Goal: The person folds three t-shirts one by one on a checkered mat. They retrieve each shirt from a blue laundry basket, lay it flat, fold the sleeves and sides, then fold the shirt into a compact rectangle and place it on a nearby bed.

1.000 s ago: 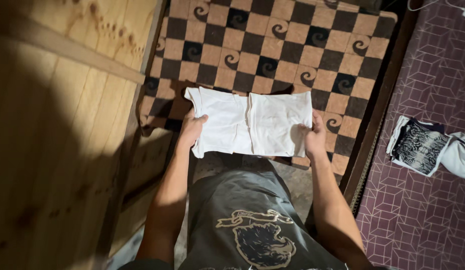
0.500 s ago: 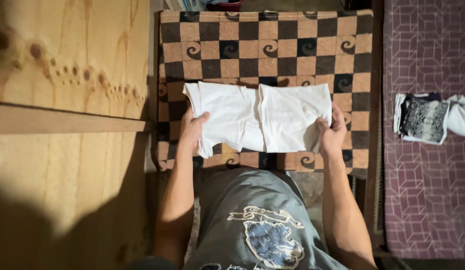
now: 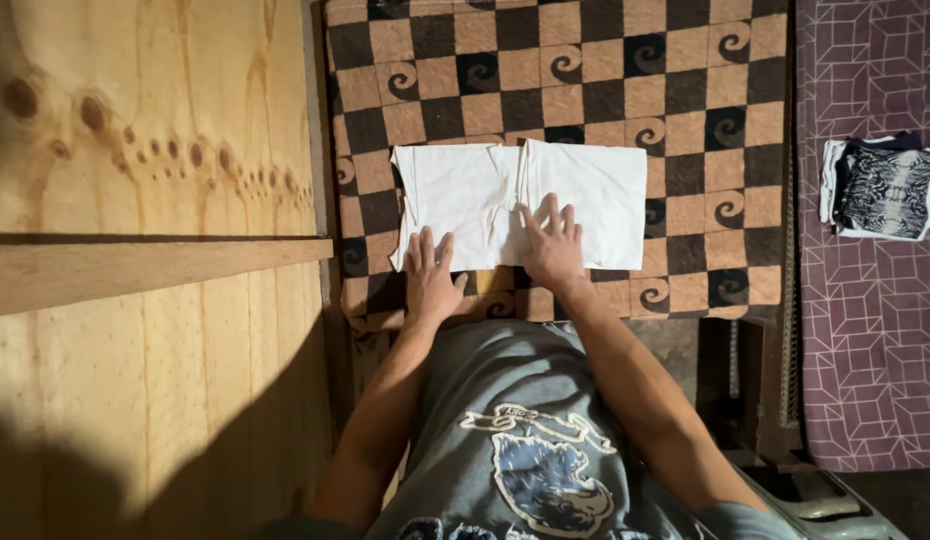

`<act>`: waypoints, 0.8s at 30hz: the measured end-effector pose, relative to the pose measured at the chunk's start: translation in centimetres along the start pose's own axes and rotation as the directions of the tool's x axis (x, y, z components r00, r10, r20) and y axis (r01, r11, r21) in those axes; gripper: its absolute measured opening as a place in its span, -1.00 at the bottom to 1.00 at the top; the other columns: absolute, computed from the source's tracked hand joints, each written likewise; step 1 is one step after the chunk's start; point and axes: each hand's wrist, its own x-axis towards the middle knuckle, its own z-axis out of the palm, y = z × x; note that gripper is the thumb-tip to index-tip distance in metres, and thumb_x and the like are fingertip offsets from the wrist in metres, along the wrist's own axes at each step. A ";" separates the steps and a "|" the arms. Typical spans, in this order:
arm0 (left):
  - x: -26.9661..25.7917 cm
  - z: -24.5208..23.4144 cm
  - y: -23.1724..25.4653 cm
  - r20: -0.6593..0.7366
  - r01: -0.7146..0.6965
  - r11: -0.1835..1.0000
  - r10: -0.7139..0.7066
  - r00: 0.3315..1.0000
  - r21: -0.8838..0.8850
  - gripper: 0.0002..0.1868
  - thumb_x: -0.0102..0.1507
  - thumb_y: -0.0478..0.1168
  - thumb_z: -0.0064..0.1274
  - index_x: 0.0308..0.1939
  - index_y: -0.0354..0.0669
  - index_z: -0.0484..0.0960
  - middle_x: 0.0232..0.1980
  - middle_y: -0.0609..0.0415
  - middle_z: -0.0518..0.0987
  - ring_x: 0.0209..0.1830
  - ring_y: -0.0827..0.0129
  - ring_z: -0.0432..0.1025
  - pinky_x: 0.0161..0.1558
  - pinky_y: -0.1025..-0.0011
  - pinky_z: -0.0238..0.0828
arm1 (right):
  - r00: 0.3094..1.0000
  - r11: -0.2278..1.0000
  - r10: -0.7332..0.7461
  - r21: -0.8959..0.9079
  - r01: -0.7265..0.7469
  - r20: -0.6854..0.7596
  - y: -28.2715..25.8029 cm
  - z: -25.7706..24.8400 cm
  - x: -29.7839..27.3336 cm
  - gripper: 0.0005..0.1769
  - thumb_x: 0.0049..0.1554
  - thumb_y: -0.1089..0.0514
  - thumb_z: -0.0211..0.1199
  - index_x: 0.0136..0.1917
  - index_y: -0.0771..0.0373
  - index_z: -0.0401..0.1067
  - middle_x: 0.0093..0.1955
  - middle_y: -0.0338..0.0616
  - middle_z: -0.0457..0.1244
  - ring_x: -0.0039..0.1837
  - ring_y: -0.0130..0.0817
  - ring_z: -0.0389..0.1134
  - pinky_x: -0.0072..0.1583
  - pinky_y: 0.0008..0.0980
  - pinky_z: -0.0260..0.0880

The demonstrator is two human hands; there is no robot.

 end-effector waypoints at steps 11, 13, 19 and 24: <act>-0.7 1.6 0.0 -0.120 0.014 1.000 -0.014 0.993 -0.005 -0.23 0.22 -0.08 0.15 0.51 0.00 0.29 0.62 -0.23 0.04 0.63 -0.18 -0.13 0.53 -0.08 -0.17 | 0.986 0.986 -0.147 0.071 0.153 -0.076 4.4 3.6 2.0 -0.30 0.10 0.11 0.14 0.51 0.18 0.19 0.61 0.08 0.01 0.62 0.11 0.00 0.48 0.05 0.14; -0.1 1.4 0.4 -0.137 0.034 0.999 -0.033 0.990 0.005 -0.24 0.22 -0.09 0.15 0.50 0.00 0.31 0.62 -0.22 0.04 0.62 -0.17 -0.12 0.52 -0.08 -0.16 | 0.972 0.916 -0.091 0.364 0.167 -0.216 7.5 4.3 1.9 -0.39 0.08 0.15 0.16 0.41 0.27 0.33 0.44 0.09 0.22 0.48 -0.08 0.21 0.39 -0.12 0.29; -0.1 1.6 1.7 -0.120 0.127 0.992 -0.127 0.985 -0.005 -0.19 0.16 -0.11 0.20 0.49 0.00 0.31 0.63 -0.22 0.04 0.63 -0.15 -0.12 0.52 -0.09 -0.17 | 0.906 -0.070 0.420 0.997 -0.032 0.059 22.5 2.1 -5.1 -0.40 0.15 0.23 0.12 0.47 0.26 0.34 0.34 -0.02 0.30 0.25 -0.30 0.38 0.23 -0.28 0.47; 0.2 1.6 2.5 -0.099 0.180 0.982 -0.186 0.978 -0.061 -0.13 0.08 -0.12 0.28 0.47 -0.05 0.31 0.61 -0.25 0.03 0.63 -0.17 -0.14 0.52 -0.10 -0.19 | 0.729 -0.335 0.633 0.941 -0.043 0.259 33.1 -1.0 -12.3 -0.30 0.24 0.06 0.17 0.60 0.23 0.16 0.44 -0.11 0.25 0.34 -0.21 0.33 0.33 -0.19 0.34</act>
